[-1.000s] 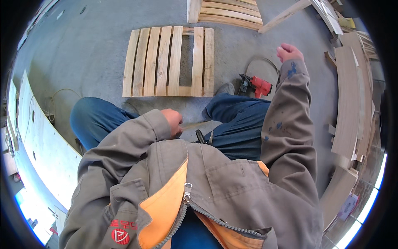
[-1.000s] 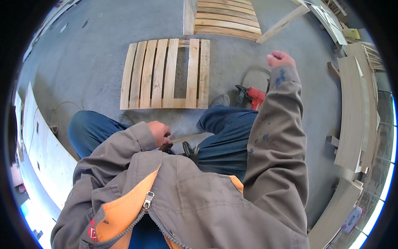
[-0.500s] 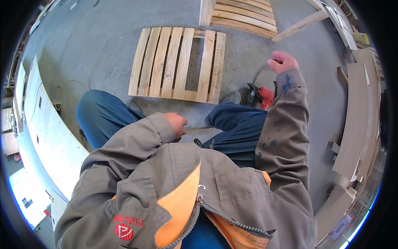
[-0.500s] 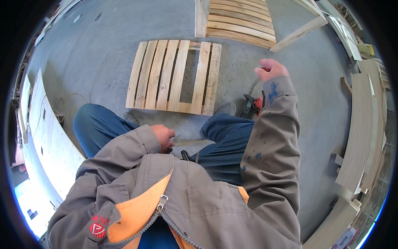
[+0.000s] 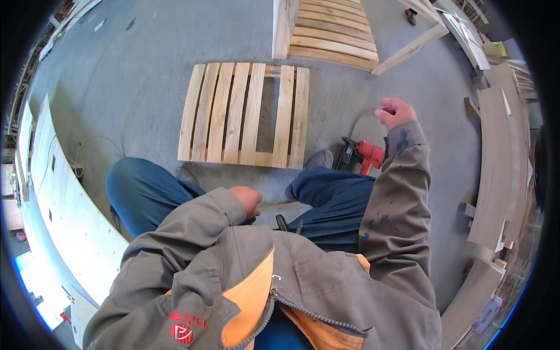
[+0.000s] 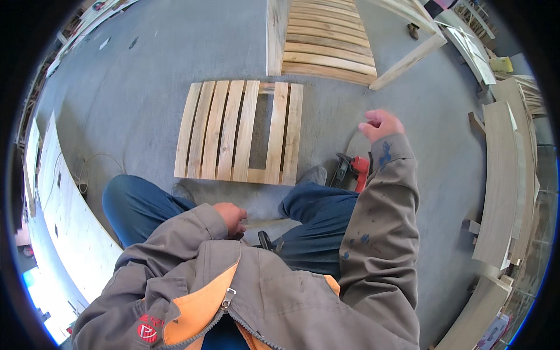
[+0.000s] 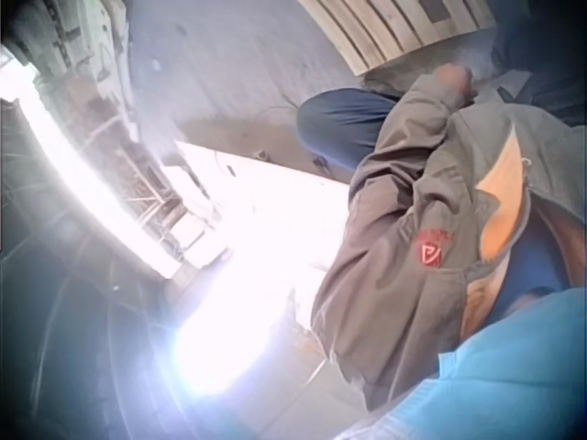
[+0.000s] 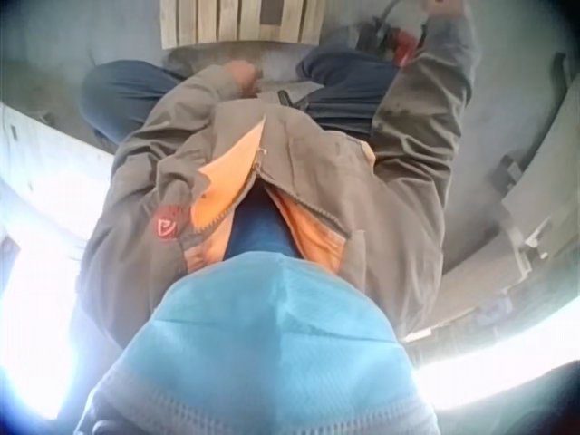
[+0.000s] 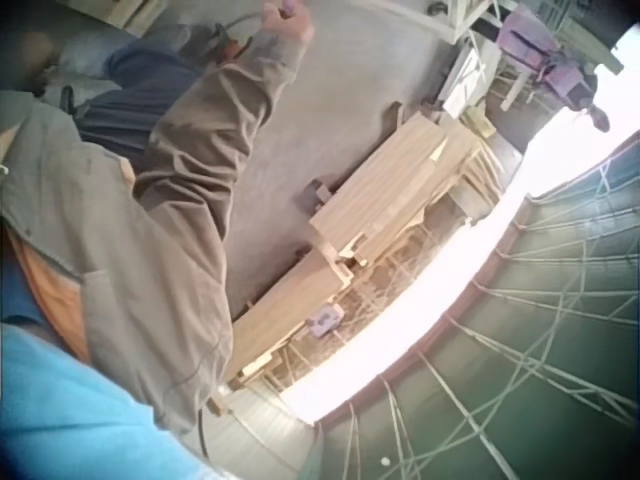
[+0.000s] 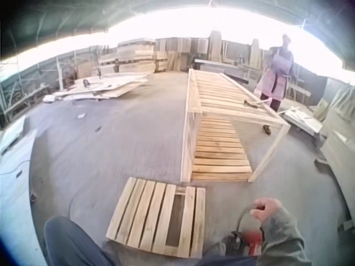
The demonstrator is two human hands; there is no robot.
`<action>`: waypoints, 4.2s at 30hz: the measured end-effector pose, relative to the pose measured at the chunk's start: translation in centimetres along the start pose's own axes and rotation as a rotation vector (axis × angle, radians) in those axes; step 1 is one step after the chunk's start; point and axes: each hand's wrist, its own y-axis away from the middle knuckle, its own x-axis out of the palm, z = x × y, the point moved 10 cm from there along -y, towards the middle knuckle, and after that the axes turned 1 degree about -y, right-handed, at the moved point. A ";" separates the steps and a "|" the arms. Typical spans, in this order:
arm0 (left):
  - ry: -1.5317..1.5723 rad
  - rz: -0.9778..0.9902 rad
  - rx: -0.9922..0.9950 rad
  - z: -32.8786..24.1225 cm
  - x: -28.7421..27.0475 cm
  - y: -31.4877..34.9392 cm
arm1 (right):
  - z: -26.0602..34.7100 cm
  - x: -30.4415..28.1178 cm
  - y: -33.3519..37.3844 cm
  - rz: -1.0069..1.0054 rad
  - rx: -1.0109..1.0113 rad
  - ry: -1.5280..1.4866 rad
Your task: The person assembles a wooden pallet by arranging planks and securing them with a nail gun. They adjust the planks and use the nail gun to fasten them together.
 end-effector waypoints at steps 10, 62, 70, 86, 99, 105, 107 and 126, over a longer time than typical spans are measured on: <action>0.149 -0.158 0.099 0.0 -1.7 3.1 | 4.6 3.7 -0.4 -0.007 -0.096 0.154; 0.315 -0.316 0.013 4.4 -2.8 0.3 | 3.0 -21.4 1.5 -0.701 -0.403 -1.497; 0.952 -0.693 0.150 8.1 -7.3 0.1 | 3.7 -3.2 12.4 -0.646 -0.121 -1.372; 2.331 -0.684 0.588 12.1 -14.5 6.4 | 23.0 16.0 25.8 -0.141 -1.091 0.015; 1.933 -0.685 0.330 15.0 -13.2 1.3 | 16.2 22.9 18.3 0.303 -0.278 0.033; 1.843 -0.686 0.026 17.3 -10.7 -4.3 | 14.8 28.0 13.2 0.325 -0.101 0.242; 1.905 -0.682 -0.009 17.4 -9.9 -5.7 | 13.2 29.6 12.6 0.388 -0.021 0.244; 1.547 -0.649 -0.107 17.7 -10.8 -15.8 | 6.9 38.0 5.8 0.431 0.295 0.236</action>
